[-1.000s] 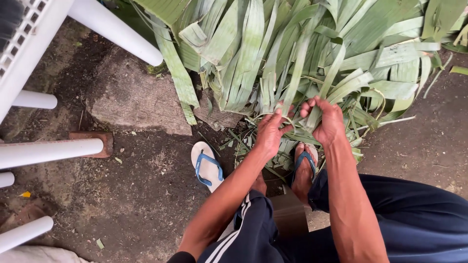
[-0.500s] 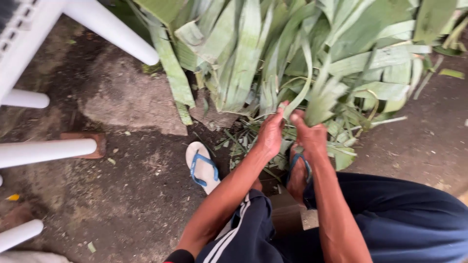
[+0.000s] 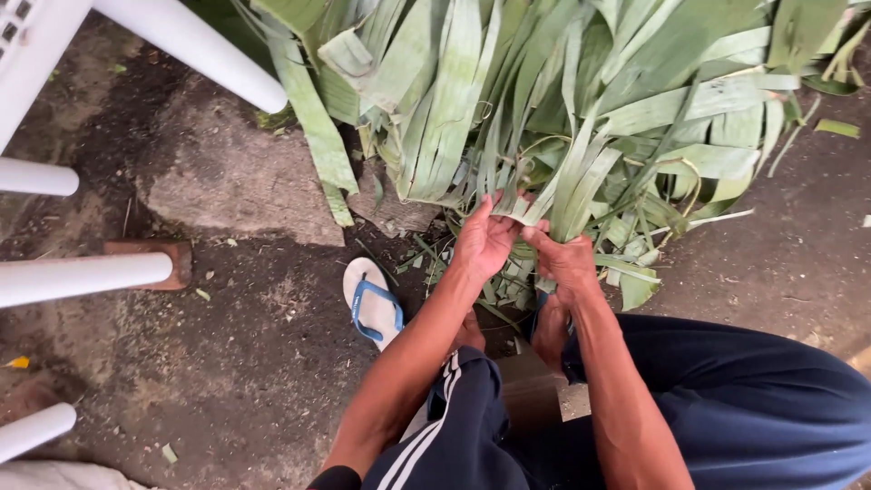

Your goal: The person sits on a low stool and uses a knife to trim and cut long green leaves into smaller pieces. The person repeatedly picks up leaves, cuts them, and places the cut pieces into a black tray on a white plastic table.

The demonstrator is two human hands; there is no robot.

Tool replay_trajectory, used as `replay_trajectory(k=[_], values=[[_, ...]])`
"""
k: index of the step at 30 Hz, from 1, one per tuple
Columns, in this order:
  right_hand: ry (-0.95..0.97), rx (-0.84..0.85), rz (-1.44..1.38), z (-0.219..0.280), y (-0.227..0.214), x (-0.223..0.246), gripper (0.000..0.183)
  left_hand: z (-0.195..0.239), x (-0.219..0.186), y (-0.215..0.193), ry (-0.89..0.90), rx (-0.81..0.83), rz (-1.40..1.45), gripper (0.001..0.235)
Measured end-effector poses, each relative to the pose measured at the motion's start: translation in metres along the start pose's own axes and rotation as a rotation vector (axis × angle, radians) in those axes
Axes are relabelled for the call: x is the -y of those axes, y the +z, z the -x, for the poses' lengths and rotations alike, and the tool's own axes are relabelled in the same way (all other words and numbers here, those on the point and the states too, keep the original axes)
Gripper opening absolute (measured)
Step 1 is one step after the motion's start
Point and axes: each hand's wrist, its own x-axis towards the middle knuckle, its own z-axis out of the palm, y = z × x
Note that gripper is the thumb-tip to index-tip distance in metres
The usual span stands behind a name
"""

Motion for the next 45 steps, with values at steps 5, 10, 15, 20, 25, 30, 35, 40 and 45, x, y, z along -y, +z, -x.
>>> replay_trajectory(k=[5, 10, 15, 20, 25, 30, 35, 40, 45], values=[[0.075, 0.031, 0.021, 0.01, 0.003, 0.042, 0.023, 0.029, -0.02, 0.044, 0.0, 0.035, -0.032, 0.037], [0.064, 0.048, 0.004, -0.019, -0.004, 0.041, 0.03, 0.024, -0.023, 0.035, 0.001, 0.018, -0.034, 0.04], [0.072, 0.028, 0.011, -0.034, 0.008, 0.05, 0.037, 0.027, -0.02, 0.034, 0.032, 0.036, -0.051, 0.041], [-0.031, 0.01, -0.052, -0.075, 0.009, 0.018, 0.022, 0.044, -0.022, 0.06, -0.013, 0.001, -0.1, 0.058], [-0.08, -0.024, -0.139, -0.043, 0.039, 0.057, 0.023, 0.028, -0.008, 0.046, -0.039, -0.029, -0.202, 0.067], [-0.029, -0.123, -0.266, -0.05, 0.04, 0.046, 0.018, 0.0, 0.011, 0.018, 0.123, -0.134, -0.192, 0.053], [-0.039, -0.22, -0.328, -0.078, 0.029, 0.041, 0.019, 0.04, 0.013, 0.078, 0.264, -0.175, -0.158, 0.029], [-0.033, -0.284, -0.325, -0.082, 0.004, 0.09, 0.02, 0.065, -0.024, 0.099, 0.374, -0.106, -0.286, 0.037], [-0.102, -0.106, -0.011, -0.056, 0.012, 0.094, 0.015, 0.052, -0.038, 0.08, 0.256, -0.013, -0.356, 0.032]])
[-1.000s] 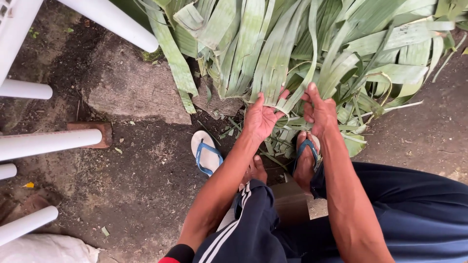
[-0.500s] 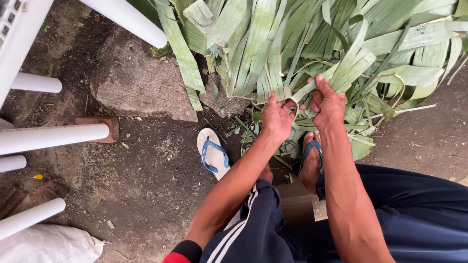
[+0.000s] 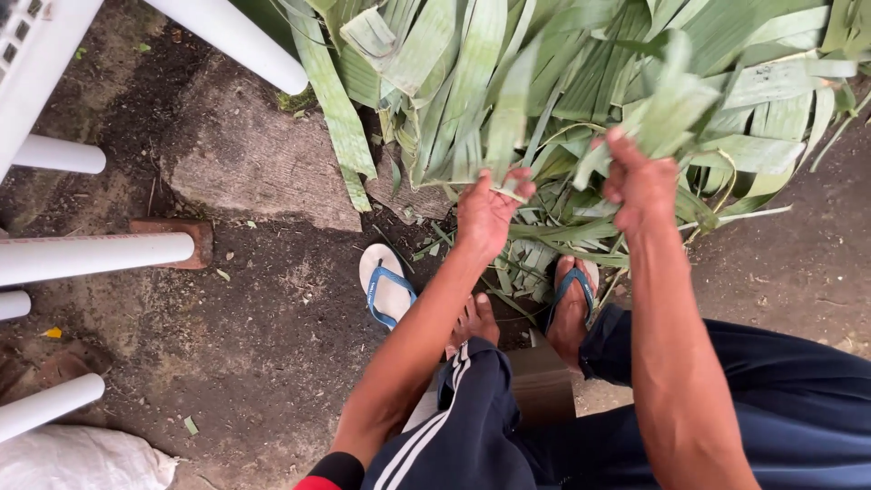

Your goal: The person sits on a low stool and uses a knife to trim and cut long green leaves into smaller pieces. The person repeatedly picks up leaves, cuts them, and places the cut pieces into a black tray on a white plastic table.

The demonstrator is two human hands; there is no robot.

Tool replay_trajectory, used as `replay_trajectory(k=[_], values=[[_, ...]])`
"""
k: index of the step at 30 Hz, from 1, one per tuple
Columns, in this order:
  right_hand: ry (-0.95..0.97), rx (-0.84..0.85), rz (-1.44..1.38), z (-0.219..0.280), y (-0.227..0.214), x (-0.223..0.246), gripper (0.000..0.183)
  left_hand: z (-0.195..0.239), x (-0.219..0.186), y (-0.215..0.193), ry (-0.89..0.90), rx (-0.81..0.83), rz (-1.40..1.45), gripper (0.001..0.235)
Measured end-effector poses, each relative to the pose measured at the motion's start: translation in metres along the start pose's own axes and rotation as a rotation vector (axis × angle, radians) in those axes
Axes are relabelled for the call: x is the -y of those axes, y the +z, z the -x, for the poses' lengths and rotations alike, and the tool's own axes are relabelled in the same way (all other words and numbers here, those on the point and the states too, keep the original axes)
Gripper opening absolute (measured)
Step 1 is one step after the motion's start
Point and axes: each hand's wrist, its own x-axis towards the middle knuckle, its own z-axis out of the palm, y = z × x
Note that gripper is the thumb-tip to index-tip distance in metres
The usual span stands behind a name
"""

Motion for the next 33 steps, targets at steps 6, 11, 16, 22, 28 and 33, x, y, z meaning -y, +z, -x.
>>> replay_trajectory(k=[6, 11, 16, 22, 28, 33], values=[[0.081, 0.138, -0.003, 0.009, 0.019, -0.051, 0.02, -0.018, 0.049, -0.025, 0.055, -0.012, -0.348, 0.037], [0.084, 0.143, -0.071, 0.04, 0.028, -0.012, 0.021, -0.009, 0.043, -0.017, 0.032, -0.076, -0.346, 0.035], [0.097, -0.053, -0.283, -0.002, -0.013, -0.043, 0.039, -0.01, 0.045, -0.021, -0.032, -0.123, -0.235, 0.036], [0.387, 0.216, -0.098, 0.004, 0.013, -0.063, 0.049, -0.012, 0.058, -0.023, -0.115, -0.087, -0.256, 0.034], [0.244, 0.256, -0.008, 0.004, 0.025, -0.071, 0.048, -0.003, 0.055, -0.019, -0.094, -0.096, -0.305, 0.036], [0.206, 0.286, -0.141, 0.002, 0.014, -0.065, 0.03, -0.009, 0.066, -0.024, -0.032, -0.11, -0.171, 0.035]])
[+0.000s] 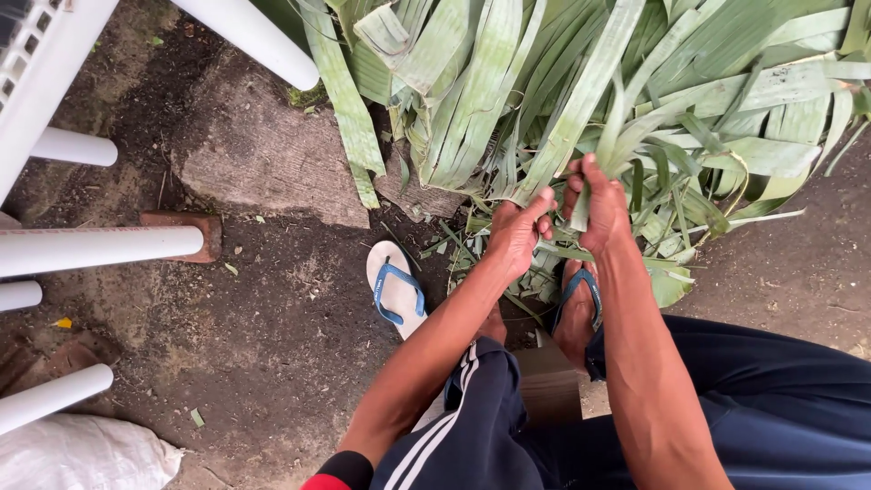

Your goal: The person sits on a low stool and uses a knife to trim and cut long green leaves into smaller pieces. The person repeatedly picks up leaves, cuts them, and places the cut pieces into a black tray on a white plastic table.

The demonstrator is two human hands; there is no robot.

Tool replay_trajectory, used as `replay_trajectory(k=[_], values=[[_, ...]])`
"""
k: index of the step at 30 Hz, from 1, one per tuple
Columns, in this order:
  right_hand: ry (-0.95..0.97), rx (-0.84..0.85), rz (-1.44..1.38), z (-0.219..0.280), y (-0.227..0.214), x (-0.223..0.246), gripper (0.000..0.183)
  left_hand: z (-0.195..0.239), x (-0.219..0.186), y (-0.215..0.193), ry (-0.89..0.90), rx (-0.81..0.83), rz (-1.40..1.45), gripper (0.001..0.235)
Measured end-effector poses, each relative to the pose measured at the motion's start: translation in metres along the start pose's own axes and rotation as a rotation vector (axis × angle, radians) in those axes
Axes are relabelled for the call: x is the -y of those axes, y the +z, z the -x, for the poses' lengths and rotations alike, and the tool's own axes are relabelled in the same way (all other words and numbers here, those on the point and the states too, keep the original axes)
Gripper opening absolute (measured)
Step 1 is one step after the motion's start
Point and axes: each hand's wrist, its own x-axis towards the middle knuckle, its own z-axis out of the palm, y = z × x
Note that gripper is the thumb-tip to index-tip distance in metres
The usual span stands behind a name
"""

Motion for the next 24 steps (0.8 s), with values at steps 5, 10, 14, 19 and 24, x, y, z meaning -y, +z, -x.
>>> replay_trajectory(k=[5, 10, 14, 19, 24], values=[[-0.008, -0.032, -0.045, 0.003, -0.022, 0.001, 0.025, 0.021, -0.025, 0.008, -0.074, 0.039, 0.08, 0.036], [-0.022, -0.142, 0.043, 0.033, -0.005, 0.004, 0.025, 0.0, 0.003, -0.01, -0.076, 0.033, 0.025, 0.043], [-0.067, -0.144, 0.065, 0.032, 0.001, -0.007, 0.02, 0.014, -0.01, 0.003, -0.072, -0.001, -0.024, 0.04], [-0.089, -0.131, 0.055, -0.002, -0.019, -0.031, 0.02, -0.01, 0.013, -0.014, -0.073, 0.022, -0.019, 0.036], [-0.111, -0.154, 0.037, -0.008, -0.029, -0.032, 0.016, 0.008, -0.012, -0.011, -0.197, 0.034, 0.054, 0.057]])
